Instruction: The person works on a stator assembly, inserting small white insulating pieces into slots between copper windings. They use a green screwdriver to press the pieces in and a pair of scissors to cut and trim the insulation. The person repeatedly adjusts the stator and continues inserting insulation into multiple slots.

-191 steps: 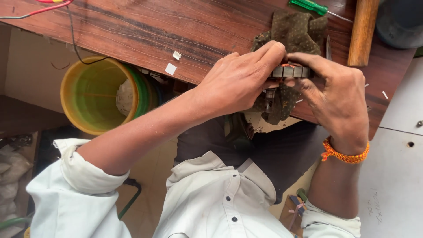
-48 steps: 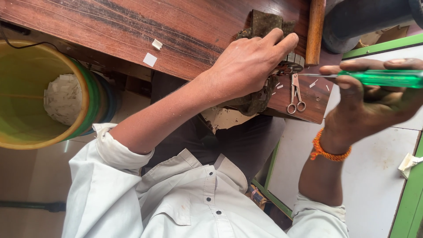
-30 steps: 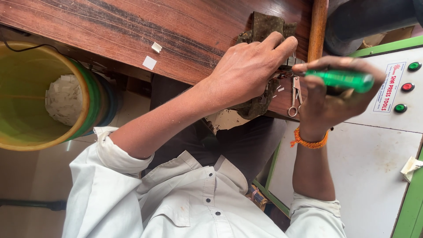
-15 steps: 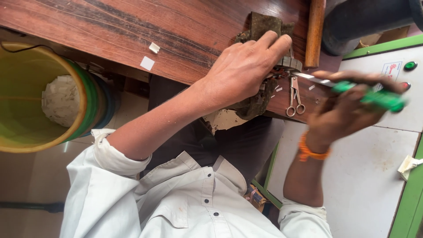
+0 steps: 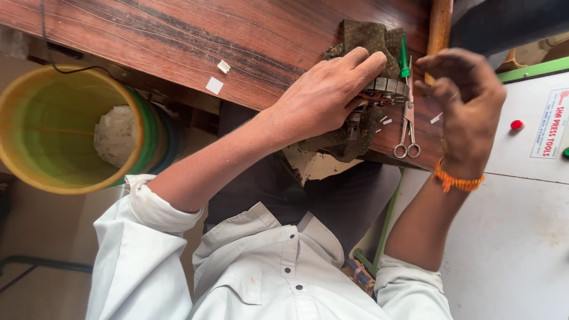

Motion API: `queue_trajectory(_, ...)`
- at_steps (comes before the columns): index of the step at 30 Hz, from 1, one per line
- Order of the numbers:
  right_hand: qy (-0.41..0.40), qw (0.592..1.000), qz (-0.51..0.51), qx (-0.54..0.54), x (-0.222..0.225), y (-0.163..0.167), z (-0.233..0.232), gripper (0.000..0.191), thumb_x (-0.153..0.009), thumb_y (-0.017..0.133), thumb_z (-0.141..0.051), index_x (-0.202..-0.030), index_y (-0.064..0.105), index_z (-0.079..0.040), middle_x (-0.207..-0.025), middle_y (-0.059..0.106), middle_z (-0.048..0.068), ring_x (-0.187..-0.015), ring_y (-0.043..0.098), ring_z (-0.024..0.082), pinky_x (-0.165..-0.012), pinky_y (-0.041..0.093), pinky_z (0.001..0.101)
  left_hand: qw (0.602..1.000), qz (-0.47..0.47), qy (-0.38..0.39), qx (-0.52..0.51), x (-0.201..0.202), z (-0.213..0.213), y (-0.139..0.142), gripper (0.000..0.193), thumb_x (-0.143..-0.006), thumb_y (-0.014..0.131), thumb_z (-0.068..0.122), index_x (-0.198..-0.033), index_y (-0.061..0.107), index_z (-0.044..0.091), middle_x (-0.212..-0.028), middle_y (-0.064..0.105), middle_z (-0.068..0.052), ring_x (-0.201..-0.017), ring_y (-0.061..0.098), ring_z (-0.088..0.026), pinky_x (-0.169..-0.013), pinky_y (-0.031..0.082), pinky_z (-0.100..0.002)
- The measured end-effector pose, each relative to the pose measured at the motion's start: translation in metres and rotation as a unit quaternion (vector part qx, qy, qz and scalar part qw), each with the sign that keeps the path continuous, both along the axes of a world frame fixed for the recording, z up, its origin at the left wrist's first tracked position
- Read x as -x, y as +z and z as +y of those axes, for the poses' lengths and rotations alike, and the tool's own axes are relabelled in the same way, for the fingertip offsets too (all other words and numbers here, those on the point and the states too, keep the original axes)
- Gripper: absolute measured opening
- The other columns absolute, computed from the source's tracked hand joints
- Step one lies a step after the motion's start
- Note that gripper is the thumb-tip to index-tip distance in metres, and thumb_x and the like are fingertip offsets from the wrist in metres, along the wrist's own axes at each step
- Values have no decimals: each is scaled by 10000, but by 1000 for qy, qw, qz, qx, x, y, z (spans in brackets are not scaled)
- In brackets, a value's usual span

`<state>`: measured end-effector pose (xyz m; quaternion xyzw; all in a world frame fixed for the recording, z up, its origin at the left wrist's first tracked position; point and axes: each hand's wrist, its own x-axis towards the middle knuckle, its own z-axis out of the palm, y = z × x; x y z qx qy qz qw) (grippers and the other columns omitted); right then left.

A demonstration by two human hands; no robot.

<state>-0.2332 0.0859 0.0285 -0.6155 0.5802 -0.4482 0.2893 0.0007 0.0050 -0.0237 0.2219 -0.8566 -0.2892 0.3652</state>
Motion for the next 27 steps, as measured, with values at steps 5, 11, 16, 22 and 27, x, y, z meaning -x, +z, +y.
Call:
queue_trajectory(5,47,991,76,-96,-23,7,9,466,-982,728,-274,-1336,626,12,-1197,706,74,-1077,691,123,-935,578,255,999,-15,-30,-3,-1,-1,3,572,-872,772,108,-1328,427,75,-1128,543,-118,-1050,627,-339,-870,516,-475)
queue_trajectory(11,47,979,91,-175,-32,6,-2,408,-1007,678,-46,-1413,646,-23,-1053,717,68,-895,632,61,-726,525,210,994,-3,-104,-35,-21,-9,6,358,-1109,690,262,-1305,461,67,-1170,555,-112,-1153,608,-318,-970,485,-478)
queue_trajectory(16,27,963,107,-245,-42,21,-9,406,-939,705,-31,-1341,675,-76,-993,753,76,-757,650,84,-520,505,263,990,-38,-74,-116,-29,-3,12,292,-1078,663,188,-1246,461,61,-1199,586,-115,-1191,606,-325,-956,476,-485)
queue_trajectory(22,51,968,186,-163,-49,22,-9,416,-948,757,-115,-1353,682,-62,-1108,776,98,-864,743,147,-704,574,272,976,-19,-114,-184,-34,-12,16,315,-1017,653,98,-1280,484,60,-1246,601,-117,-1216,617,-312,-991,504,-449)
queue_trajectory(27,53,992,105,-46,-47,1,-7,603,-952,812,-199,-1472,540,-61,-1302,708,118,-1140,712,179,-961,616,305,972,-20,-129,-196,-32,-18,16,354,-1001,621,65,-1348,551,74,-1266,594,-125,-1262,601,-306,-1059,493,-431)
